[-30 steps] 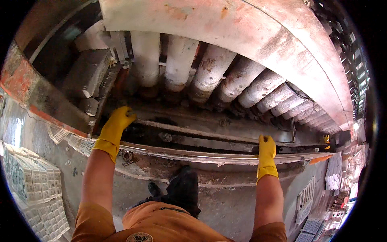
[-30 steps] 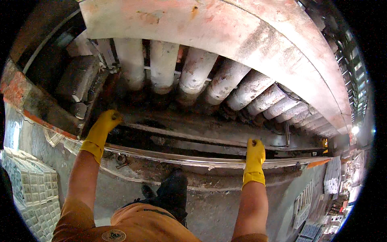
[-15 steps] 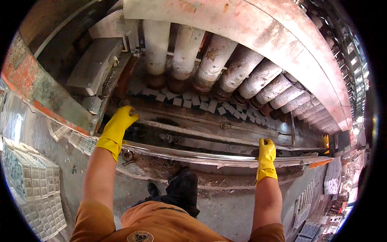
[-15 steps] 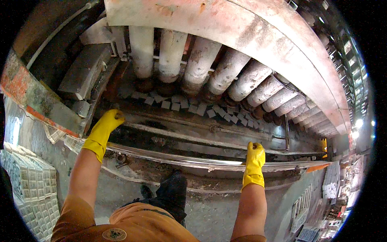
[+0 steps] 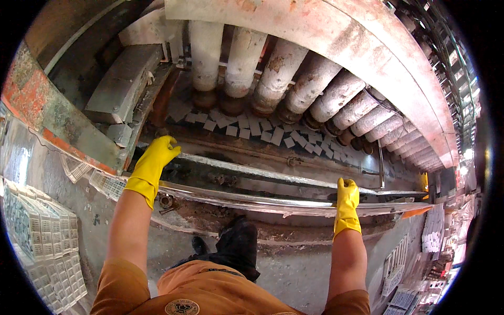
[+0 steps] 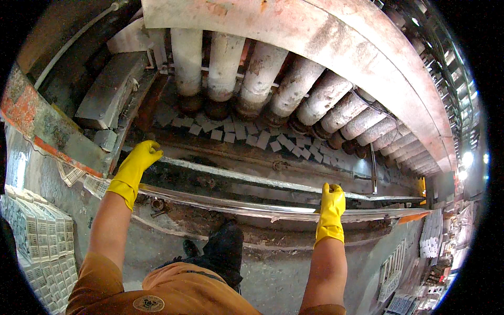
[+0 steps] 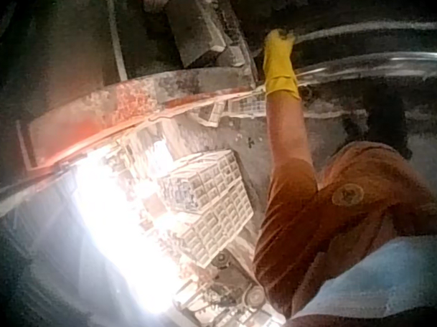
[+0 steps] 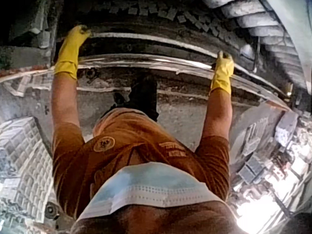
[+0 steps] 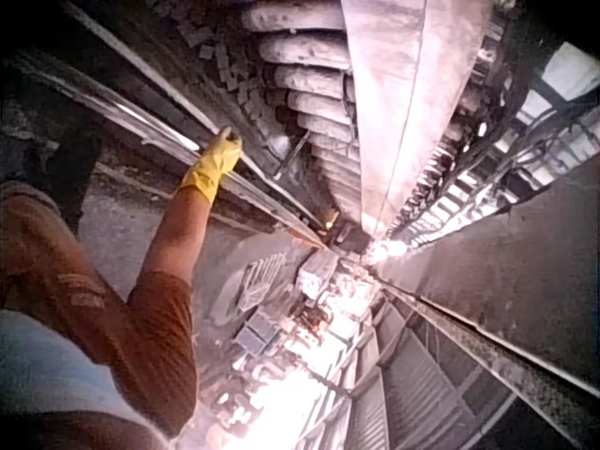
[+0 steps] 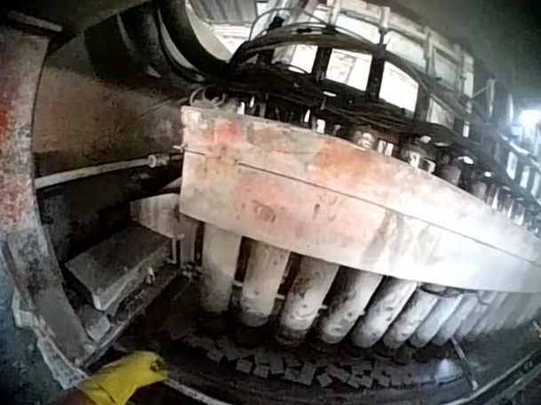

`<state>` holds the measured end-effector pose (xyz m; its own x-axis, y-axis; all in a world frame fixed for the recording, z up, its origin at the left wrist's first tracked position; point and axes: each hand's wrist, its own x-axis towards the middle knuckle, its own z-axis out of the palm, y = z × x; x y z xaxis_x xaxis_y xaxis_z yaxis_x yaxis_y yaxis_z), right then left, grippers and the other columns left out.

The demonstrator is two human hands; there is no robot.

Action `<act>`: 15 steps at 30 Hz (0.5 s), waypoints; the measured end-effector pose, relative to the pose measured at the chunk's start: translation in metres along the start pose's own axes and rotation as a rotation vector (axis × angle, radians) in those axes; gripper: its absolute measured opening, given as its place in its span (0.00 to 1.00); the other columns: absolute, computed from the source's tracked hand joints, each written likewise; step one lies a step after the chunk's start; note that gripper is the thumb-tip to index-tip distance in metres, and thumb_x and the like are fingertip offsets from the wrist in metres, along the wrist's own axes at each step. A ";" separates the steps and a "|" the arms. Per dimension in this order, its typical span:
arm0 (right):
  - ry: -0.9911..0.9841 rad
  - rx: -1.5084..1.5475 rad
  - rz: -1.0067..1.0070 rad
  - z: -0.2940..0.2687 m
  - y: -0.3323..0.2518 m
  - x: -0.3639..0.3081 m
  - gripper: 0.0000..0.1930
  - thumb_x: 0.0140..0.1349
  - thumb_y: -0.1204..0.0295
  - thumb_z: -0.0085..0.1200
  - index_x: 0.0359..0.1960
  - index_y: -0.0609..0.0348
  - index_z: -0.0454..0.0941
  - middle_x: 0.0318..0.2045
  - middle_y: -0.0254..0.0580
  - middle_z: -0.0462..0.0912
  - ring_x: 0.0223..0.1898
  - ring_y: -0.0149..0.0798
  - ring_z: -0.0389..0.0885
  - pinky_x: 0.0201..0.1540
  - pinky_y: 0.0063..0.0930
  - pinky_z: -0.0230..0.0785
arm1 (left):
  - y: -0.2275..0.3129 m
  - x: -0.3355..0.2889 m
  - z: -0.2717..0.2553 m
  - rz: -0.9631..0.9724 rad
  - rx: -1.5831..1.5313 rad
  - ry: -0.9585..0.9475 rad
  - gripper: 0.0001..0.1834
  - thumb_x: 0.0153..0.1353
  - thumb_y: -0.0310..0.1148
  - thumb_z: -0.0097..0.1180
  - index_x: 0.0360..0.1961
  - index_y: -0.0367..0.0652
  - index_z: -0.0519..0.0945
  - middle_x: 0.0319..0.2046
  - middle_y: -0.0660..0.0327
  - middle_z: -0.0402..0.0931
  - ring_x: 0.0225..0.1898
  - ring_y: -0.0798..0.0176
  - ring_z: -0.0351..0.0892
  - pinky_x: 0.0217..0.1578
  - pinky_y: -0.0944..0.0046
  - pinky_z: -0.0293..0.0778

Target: The person measures small white rectangular tiles using a caliper and sorts them into a white basket. They then move to a conveyor belt system, where they use a metal bar to push and align the tiles on the moving belt.

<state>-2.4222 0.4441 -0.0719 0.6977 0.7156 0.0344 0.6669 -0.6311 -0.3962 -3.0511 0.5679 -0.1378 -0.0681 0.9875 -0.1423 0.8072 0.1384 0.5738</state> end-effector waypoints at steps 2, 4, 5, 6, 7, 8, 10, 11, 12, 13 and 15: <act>-0.007 0.019 0.045 0.006 0.010 0.003 0.23 0.66 0.53 0.60 0.48 0.61 0.86 0.42 0.48 0.90 0.43 0.48 0.89 0.47 0.39 0.78 | 0.005 -0.004 -0.003 -0.020 -0.010 -0.027 0.23 0.57 0.43 0.72 0.50 0.40 0.85 0.39 0.50 0.87 0.42 0.51 0.87 0.46 0.55 0.79; -0.013 0.029 0.066 0.008 0.017 0.002 0.24 0.65 0.51 0.60 0.48 0.60 0.86 0.42 0.49 0.90 0.43 0.49 0.89 0.48 0.39 0.77 | 0.005 -0.008 -0.002 -0.021 -0.004 -0.031 0.24 0.57 0.43 0.73 0.50 0.40 0.85 0.39 0.50 0.87 0.42 0.51 0.86 0.46 0.55 0.79; -0.015 0.030 0.063 0.008 0.019 0.000 0.24 0.65 0.50 0.60 0.48 0.59 0.86 0.41 0.49 0.90 0.44 0.50 0.89 0.48 0.40 0.77 | 0.003 -0.012 -0.001 -0.013 0.006 -0.018 0.24 0.57 0.42 0.73 0.50 0.40 0.85 0.39 0.50 0.87 0.42 0.51 0.86 0.46 0.55 0.79; -0.017 0.031 0.060 0.008 0.021 -0.003 0.25 0.64 0.48 0.59 0.47 0.58 0.86 0.41 0.49 0.90 0.44 0.51 0.88 0.49 0.40 0.77 | 0.001 -0.015 -0.001 -0.004 0.015 -0.005 0.24 0.57 0.42 0.73 0.50 0.40 0.85 0.39 0.50 0.87 0.42 0.51 0.86 0.46 0.55 0.79; -0.005 0.007 0.036 0.008 0.024 -0.006 0.25 0.64 0.48 0.59 0.47 0.58 0.87 0.41 0.49 0.90 0.44 0.51 0.88 0.49 0.40 0.77 | -0.002 -0.019 0.000 -0.004 0.012 -0.003 0.24 0.56 0.42 0.73 0.50 0.40 0.85 0.39 0.50 0.87 0.42 0.51 0.86 0.46 0.55 0.79; 0.008 -0.017 0.013 0.006 0.026 -0.010 0.25 0.64 0.48 0.59 0.47 0.58 0.87 0.41 0.49 0.90 0.44 0.51 0.88 0.49 0.41 0.77 | -0.004 -0.023 0.001 -0.003 0.009 -0.001 0.24 0.56 0.42 0.73 0.51 0.40 0.85 0.40 0.49 0.87 0.43 0.51 0.86 0.46 0.55 0.79; 0.024 -0.048 -0.004 0.005 0.030 -0.018 0.25 0.64 0.48 0.59 0.47 0.57 0.87 0.41 0.48 0.90 0.44 0.51 0.88 0.49 0.41 0.77 | -0.008 -0.032 0.002 0.008 0.002 0.008 0.24 0.56 0.42 0.73 0.51 0.40 0.85 0.40 0.49 0.87 0.43 0.51 0.86 0.47 0.55 0.79; 0.029 -0.056 0.006 0.004 0.032 -0.021 0.24 0.64 0.48 0.59 0.47 0.57 0.87 0.41 0.48 0.90 0.44 0.51 0.88 0.48 0.41 0.77 | -0.011 -0.035 0.004 0.021 -0.003 0.014 0.24 0.56 0.42 0.73 0.51 0.40 0.85 0.40 0.48 0.87 0.43 0.51 0.86 0.47 0.55 0.79; 0.034 -0.063 0.015 0.003 0.035 -0.025 0.24 0.64 0.48 0.59 0.46 0.56 0.87 0.41 0.48 0.90 0.44 0.51 0.88 0.48 0.41 0.77 | -0.015 -0.037 0.006 0.034 -0.007 0.019 0.24 0.56 0.42 0.73 0.51 0.40 0.85 0.40 0.48 0.87 0.44 0.51 0.86 0.47 0.55 0.79; 0.021 -0.013 0.037 0.007 0.043 -0.025 0.24 0.64 0.48 0.59 0.46 0.56 0.87 0.41 0.48 0.90 0.44 0.51 0.88 0.48 0.41 0.77 | -0.019 -0.039 0.008 0.041 -0.020 0.018 0.25 0.56 0.42 0.73 0.51 0.40 0.85 0.40 0.48 0.87 0.44 0.51 0.86 0.47 0.55 0.79; 0.008 0.027 0.061 0.008 0.053 -0.028 0.23 0.64 0.48 0.59 0.46 0.55 0.87 0.41 0.48 0.90 0.44 0.51 0.88 0.48 0.41 0.77 | -0.024 -0.042 0.014 0.061 -0.048 0.008 0.25 0.55 0.42 0.73 0.51 0.40 0.85 0.40 0.48 0.87 0.44 0.51 0.86 0.47 0.55 0.79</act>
<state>-2.4084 0.3927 -0.1010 0.7391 0.6734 0.0171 0.6158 -0.6651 -0.4224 -3.0594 0.5220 -0.1570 -0.0244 0.9948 -0.0994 0.7808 0.0810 0.6195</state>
